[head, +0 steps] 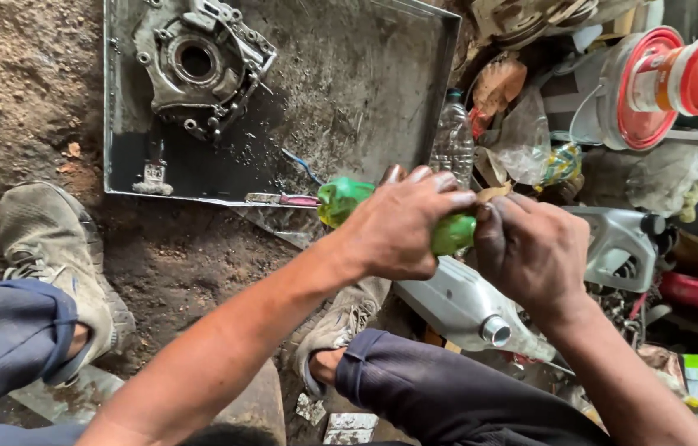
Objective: Cleaning and lubricating an automotive oil pump assembly.
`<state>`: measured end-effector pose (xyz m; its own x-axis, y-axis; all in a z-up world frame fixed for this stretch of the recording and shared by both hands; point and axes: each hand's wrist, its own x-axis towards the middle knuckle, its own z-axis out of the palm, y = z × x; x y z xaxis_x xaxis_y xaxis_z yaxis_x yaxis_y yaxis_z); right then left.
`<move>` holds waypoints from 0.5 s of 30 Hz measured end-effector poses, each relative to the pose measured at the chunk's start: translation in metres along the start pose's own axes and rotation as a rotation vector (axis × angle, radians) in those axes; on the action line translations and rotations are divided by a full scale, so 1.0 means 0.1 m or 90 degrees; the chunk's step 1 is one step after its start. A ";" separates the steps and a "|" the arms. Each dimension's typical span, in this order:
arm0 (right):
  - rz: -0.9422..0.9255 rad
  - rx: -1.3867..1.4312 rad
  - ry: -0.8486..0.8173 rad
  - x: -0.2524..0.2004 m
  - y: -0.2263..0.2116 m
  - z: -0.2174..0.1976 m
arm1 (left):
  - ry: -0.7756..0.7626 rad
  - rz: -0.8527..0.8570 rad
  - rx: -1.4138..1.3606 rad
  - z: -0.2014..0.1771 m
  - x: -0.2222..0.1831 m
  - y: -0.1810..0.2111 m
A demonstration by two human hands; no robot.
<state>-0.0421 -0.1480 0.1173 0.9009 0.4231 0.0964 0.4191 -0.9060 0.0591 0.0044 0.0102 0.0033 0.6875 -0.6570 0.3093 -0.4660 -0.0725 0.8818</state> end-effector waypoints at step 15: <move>0.354 -0.053 -0.420 -0.06 1.04 2.77 | 0.282 -0.281 0.037 -0.65 0.04 -0.70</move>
<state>0.0272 -0.2480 -0.1523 0.8643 -0.1980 -0.4623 -0.0875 -0.9644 0.2494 0.0753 0.0613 -0.0339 0.9819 -0.1829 0.0494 -0.1061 -0.3147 0.9433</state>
